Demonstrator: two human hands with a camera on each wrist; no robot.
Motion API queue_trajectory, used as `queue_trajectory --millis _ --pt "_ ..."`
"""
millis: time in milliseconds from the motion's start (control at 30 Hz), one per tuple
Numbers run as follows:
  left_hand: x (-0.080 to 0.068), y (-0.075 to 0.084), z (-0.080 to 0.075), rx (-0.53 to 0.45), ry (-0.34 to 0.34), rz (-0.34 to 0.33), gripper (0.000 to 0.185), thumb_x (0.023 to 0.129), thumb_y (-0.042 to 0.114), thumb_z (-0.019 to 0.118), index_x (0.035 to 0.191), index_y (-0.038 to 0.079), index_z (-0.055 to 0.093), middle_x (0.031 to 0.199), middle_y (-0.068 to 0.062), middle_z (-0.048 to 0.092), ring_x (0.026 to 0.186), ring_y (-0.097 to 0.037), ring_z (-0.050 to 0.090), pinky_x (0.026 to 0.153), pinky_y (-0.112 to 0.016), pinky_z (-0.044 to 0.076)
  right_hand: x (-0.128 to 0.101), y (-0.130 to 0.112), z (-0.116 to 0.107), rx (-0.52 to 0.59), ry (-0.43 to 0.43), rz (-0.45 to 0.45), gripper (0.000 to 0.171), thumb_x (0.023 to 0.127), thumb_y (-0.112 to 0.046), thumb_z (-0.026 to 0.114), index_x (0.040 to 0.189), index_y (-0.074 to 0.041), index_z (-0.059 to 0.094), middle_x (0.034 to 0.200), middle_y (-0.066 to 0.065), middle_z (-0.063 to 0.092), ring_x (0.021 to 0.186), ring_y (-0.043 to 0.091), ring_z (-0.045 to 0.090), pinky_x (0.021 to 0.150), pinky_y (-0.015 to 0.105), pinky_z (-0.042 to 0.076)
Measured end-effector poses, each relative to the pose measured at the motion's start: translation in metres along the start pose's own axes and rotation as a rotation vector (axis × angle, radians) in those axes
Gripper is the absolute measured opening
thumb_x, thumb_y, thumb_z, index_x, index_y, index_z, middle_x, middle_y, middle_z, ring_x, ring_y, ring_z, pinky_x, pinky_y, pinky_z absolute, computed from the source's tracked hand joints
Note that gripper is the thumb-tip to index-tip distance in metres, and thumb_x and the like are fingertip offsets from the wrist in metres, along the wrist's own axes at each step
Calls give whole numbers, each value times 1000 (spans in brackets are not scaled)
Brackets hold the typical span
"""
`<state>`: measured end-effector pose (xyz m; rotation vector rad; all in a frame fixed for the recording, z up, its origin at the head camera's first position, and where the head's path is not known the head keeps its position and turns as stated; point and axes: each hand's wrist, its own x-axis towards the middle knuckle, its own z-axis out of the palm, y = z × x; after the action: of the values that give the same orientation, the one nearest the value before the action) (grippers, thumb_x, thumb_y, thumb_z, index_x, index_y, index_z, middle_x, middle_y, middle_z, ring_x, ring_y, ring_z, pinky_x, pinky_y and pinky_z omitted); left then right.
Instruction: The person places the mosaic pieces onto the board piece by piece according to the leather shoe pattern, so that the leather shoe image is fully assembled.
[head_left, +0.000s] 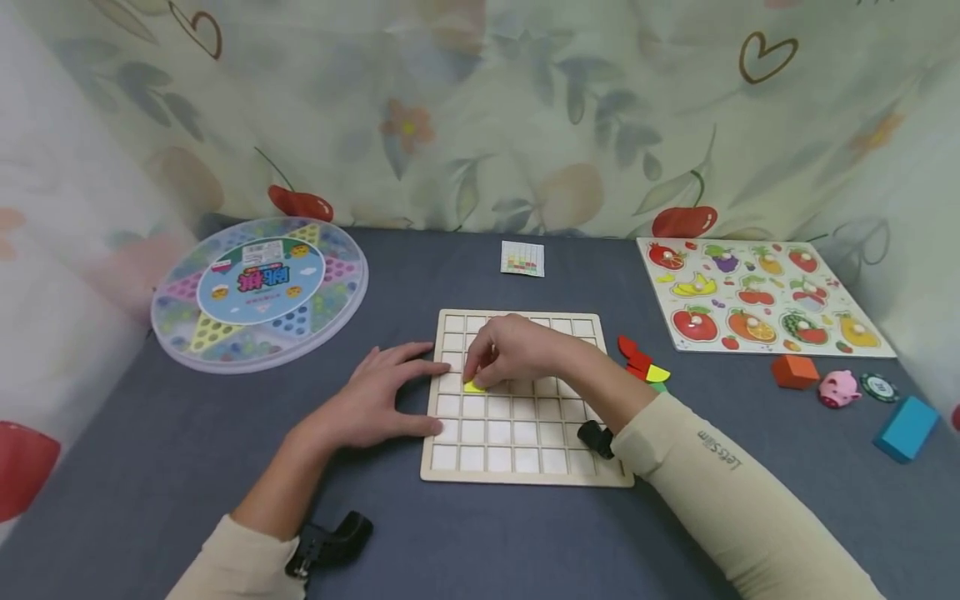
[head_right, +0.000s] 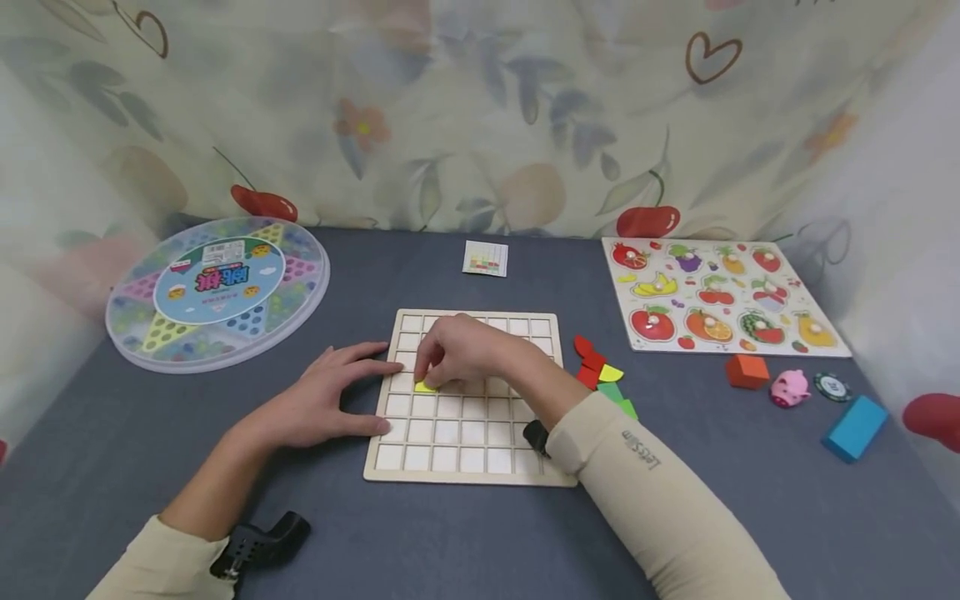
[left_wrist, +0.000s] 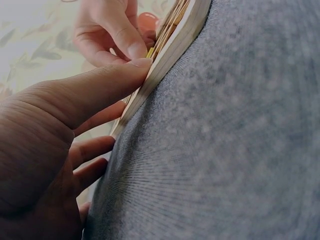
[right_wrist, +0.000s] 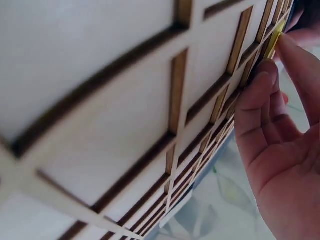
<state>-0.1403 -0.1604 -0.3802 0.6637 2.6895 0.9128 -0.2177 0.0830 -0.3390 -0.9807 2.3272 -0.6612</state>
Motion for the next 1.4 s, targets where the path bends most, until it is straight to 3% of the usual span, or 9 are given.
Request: queue_trajectory --millis 500,767,1167,1400 --pt "0 -1 -1 9 2 3 70 86 46 81 149 23 58 165 -13 38 155 -39 29 125 -69 4 -24 -9 -5 -95 20 42 20 91 -8 75 107 -18 82 95 -3 74 90 13 68 83 30 55" --pt "1 -3 0 10 4 9 70 87 46 81 149 22 58 164 -14 38 154 -39 30 125 -68 4 -62 -2 -18 -72 109 47 20 94 -10 70 109 -17 82 100 -5 76 92 11 70 84 32 57" --pt "-1 -5 2 2 22 28 70 86 45 83 147 20 59 163 -15 39 153 -40 32 125 -69 4 -121 29 -30 -3 225 134 18 95 -11 73 112 -13 81 107 3 78 93 15 68 78 32 58" --pt "-1 -5 4 4 24 32 71 86 46 82 148 21 59 164 -14 39 154 -39 32 125 -67 5 -153 51 -31 22 275 252 19 95 -14 74 114 -11 78 104 2 76 91 17 65 76 32 57"
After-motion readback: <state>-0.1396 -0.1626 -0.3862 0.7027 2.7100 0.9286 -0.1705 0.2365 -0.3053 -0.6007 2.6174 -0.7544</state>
